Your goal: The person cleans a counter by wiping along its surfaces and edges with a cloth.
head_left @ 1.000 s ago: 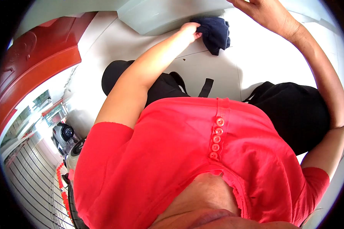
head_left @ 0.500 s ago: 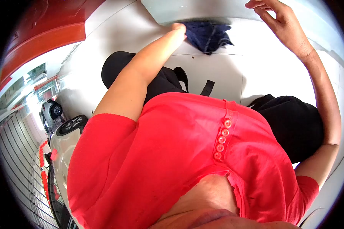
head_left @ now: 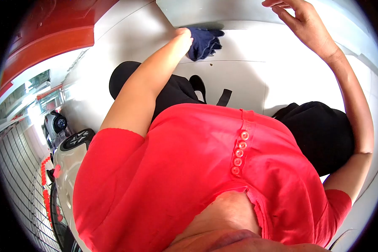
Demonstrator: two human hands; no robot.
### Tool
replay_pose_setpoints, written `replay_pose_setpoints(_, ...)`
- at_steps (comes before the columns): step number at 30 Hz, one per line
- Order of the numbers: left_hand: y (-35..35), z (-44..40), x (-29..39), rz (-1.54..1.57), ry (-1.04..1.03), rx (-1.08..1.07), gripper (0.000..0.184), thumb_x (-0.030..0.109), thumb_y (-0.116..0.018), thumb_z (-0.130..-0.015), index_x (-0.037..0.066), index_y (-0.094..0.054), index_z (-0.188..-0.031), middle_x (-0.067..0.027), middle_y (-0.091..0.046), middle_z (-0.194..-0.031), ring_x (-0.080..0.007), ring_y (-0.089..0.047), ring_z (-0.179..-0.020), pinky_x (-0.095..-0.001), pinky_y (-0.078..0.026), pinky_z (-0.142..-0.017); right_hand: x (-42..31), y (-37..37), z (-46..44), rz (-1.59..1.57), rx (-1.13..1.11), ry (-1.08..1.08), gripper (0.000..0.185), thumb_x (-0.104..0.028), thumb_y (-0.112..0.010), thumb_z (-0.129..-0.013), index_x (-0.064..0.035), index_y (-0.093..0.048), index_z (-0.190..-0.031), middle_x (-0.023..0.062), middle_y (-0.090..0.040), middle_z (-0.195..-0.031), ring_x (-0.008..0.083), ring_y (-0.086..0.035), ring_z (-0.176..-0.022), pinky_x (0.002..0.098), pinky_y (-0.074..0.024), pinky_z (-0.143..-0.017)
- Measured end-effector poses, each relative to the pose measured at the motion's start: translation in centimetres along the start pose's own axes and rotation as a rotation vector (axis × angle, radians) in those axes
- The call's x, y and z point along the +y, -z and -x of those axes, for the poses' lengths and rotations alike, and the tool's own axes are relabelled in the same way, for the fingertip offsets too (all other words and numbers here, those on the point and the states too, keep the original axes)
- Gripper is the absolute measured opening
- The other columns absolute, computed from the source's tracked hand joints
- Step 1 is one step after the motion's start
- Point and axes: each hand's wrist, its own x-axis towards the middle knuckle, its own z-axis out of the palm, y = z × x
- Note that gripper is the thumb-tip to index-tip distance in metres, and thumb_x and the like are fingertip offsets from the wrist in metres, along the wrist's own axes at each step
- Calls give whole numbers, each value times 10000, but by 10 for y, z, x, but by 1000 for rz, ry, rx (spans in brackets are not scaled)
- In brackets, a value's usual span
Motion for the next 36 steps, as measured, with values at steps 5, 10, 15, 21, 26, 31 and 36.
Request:
replay_pose_setpoints(5,-14,82,-1,-31,1,-349,174,142,-485,-979,69,-569,-1114,-127,-623,-982,-248,-622,-796,-356,-534,-586,16,-7,-5,1,30,120,346,38,-549,-903,-41,-578,-1239,107,-678,-1067,198,-654,-1009,330,-524,-851)
replay_pose_setpoints(10,-15,133,4,-107,-65,-639,165,139,-559,-949,71,-619,-1086,-104,-629,-994,-223,-605,-828,-338,-545,-612,29,-10,-8,-11,82,85,373,42,-583,-889,-31,-569,-1255,138,-663,-1111,215,-658,-1026,356,-543,-858)
replay_pose_setpoints(15,-13,161,16,-108,-141,-850,144,161,-590,-946,59,-607,-1045,-87,-649,-937,-195,-625,-807,-326,-533,-661,78,-20,-15,276,117,67,416,-81,-593,-970,-112,-518,-1377,148,-619,-1276,270,-629,-1159,372,-552,-972)
replay_pose_setpoints(21,-9,221,62,-6,-453,-1193,235,205,-540,-997,65,-622,-1167,-48,-677,-1013,-132,-644,-858,-285,-524,-732,74,-26,-12,296,8,-222,589,-234,-676,-920,-59,-426,-1423,221,-529,-1348,343,-560,-1224,405,-474,-1049)
replay_pose_setpoints(26,-4,262,75,87,-476,-1269,331,217,-536,-1000,45,-589,-1279,-59,-663,-1093,-127,-629,-927,-297,-524,-759,71,-34,-7,220,48,-326,910,-377,-769,-828,-58,-251,-1504,304,-438,-1360,425,-513,-1240,440,-444,-1069)
replay_pose_setpoints(31,-13,291,69,-45,-630,-1302,408,209,-553,-992,41,-542,-1363,-70,-627,-1243,-137,-611,-1024,-295,-509,-856,101,-40,-1,79,191,-339,1101,-434,-880,-668,-29,-255,-1478,309,-471,-1310,429,-518,-1218,436,-459,-1040)
replay_pose_setpoints(36,-50,309,89,-344,-1259,-1131,460,326,-585,-974,21,-572,-1318,-107,-586,-1195,-204,-619,-1026,-350,-497,-915,123,-4,1,-118,396,-413,718,-310,-811,-702,-18,-527,-1293,230,-668,-1137,381,-633,-1077,403,-492,-972)
